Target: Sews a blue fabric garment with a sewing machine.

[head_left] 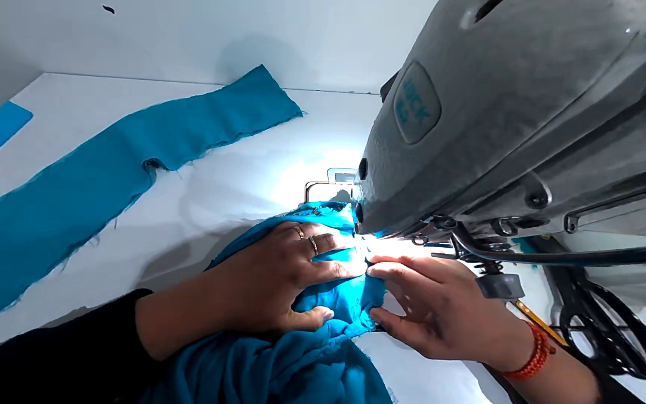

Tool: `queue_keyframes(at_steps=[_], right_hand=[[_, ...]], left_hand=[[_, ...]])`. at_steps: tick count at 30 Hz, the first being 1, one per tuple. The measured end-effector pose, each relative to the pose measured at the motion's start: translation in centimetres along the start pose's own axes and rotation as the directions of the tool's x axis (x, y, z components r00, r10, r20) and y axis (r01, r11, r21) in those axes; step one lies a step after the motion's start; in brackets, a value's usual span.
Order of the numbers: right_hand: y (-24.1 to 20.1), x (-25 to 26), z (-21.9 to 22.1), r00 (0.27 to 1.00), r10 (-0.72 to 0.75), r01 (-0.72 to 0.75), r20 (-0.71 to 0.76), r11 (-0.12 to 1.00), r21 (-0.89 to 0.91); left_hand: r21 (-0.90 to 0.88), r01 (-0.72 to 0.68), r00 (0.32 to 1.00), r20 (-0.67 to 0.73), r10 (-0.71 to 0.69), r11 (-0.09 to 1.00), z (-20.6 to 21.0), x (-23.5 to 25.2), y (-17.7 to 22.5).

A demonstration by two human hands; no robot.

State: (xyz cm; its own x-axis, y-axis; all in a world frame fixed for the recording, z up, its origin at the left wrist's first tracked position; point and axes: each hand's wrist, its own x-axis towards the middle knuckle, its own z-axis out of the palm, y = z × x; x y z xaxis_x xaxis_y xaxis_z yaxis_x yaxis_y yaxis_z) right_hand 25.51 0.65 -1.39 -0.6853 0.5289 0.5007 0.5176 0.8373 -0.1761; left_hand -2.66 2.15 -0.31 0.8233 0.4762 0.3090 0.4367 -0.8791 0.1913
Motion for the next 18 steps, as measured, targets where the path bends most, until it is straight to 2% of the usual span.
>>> queue_keyframes(at_steps=[18], right_hand=[[0.22, 0.27, -0.04, 1.0, 0.019, -0.019, 0.001, 1.0, 0.023]], left_hand=[[0.013, 0.057, 0.998, 0.029, -0.057, 0.998, -0.02, 0.34, -0.01]])
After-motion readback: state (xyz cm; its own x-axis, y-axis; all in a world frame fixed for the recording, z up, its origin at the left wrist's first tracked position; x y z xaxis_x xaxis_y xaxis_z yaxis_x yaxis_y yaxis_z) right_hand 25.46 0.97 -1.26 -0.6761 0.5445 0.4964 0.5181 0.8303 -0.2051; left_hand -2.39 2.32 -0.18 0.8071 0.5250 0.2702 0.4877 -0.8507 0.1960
